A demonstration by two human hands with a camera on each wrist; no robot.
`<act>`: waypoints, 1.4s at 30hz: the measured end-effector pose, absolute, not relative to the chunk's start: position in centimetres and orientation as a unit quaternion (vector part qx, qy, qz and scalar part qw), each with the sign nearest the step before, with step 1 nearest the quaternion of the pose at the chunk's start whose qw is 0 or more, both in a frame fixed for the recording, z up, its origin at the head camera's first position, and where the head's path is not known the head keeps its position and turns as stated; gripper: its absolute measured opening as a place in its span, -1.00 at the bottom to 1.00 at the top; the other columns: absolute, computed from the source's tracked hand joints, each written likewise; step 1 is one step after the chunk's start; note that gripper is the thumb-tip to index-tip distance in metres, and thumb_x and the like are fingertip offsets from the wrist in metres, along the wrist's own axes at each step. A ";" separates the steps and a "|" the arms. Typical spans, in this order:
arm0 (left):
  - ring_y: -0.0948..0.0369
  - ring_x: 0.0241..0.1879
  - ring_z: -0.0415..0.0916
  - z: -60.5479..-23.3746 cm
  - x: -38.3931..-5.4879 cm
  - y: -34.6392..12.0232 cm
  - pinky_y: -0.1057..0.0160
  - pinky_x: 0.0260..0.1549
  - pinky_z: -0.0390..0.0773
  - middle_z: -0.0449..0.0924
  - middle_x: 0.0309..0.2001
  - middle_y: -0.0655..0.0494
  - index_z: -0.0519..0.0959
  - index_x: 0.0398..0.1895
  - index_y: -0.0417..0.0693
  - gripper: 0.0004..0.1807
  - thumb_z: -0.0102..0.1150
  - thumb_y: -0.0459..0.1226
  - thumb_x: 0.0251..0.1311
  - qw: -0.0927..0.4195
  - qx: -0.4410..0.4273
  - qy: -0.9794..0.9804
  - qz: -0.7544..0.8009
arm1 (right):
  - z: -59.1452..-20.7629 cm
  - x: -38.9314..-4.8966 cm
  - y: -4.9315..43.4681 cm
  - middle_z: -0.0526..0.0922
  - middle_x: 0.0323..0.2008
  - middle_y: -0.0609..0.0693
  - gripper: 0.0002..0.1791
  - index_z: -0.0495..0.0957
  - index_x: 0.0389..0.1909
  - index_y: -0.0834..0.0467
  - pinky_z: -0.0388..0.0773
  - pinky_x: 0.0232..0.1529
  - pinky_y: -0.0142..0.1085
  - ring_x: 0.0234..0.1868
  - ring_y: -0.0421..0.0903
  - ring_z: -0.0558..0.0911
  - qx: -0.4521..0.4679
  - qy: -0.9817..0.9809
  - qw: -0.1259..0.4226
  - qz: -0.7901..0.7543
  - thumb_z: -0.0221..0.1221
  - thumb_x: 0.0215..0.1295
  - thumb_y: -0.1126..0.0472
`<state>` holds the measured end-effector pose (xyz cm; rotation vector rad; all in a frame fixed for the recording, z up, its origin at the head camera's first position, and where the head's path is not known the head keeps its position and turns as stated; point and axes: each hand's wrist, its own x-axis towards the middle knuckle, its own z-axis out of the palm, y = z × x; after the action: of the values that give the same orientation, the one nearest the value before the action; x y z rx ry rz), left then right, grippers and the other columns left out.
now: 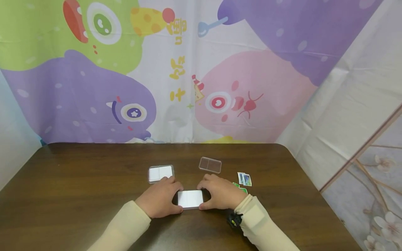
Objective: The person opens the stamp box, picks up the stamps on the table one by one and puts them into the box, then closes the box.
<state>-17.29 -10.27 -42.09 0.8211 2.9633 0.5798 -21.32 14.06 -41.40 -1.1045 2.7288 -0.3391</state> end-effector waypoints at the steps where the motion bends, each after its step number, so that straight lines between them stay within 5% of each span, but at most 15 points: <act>1: 0.15 -0.21 0.43 -42.1 -17.3 -10.3 0.09 -0.23 0.50 0.53 -0.19 0.14 0.65 -0.11 -0.10 -0.49 0.59 -0.03 -0.08 0.006 0.262 0.947 0.185 | -41.4 -21.3 14.0 0.58 -0.06 -0.08 -0.42 0.66 0.09 0.06 0.55 -0.09 -0.28 -0.11 -0.21 0.50 -0.371 0.917 0.090 -0.114 0.49 0.13 -0.15; 22: 0.13 -0.19 0.44 -41.9 -17.2 -10.2 0.06 -0.20 0.51 0.53 -0.17 0.11 0.66 -0.03 -0.13 -0.44 0.58 -0.03 -0.06 0.012 0.258 0.948 0.186 | -41.3 -21.5 14.5 0.56 -0.06 -0.04 -0.44 0.66 0.04 0.12 0.55 -0.01 -0.22 -0.07 -0.12 0.50 -0.368 0.918 0.082 -0.125 0.53 0.08 -0.09; 42: 0.03 -0.04 0.49 -42.1 -17.3 -10.4 -0.03 0.01 0.53 0.56 -0.06 0.03 0.65 0.05 -0.15 -0.40 0.55 -0.02 -0.01 0.019 0.258 0.948 0.184 | -41.5 -22.7 16.9 0.60 -0.07 0.11 -0.45 0.66 0.09 0.22 0.53 -0.04 -0.02 -0.08 0.07 0.55 -0.245 0.960 0.042 -0.127 0.48 0.19 -0.02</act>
<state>-17.28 -10.41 -42.10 0.7996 2.9438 0.5725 -22.67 16.88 -41.49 -0.7491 2.9378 -0.3894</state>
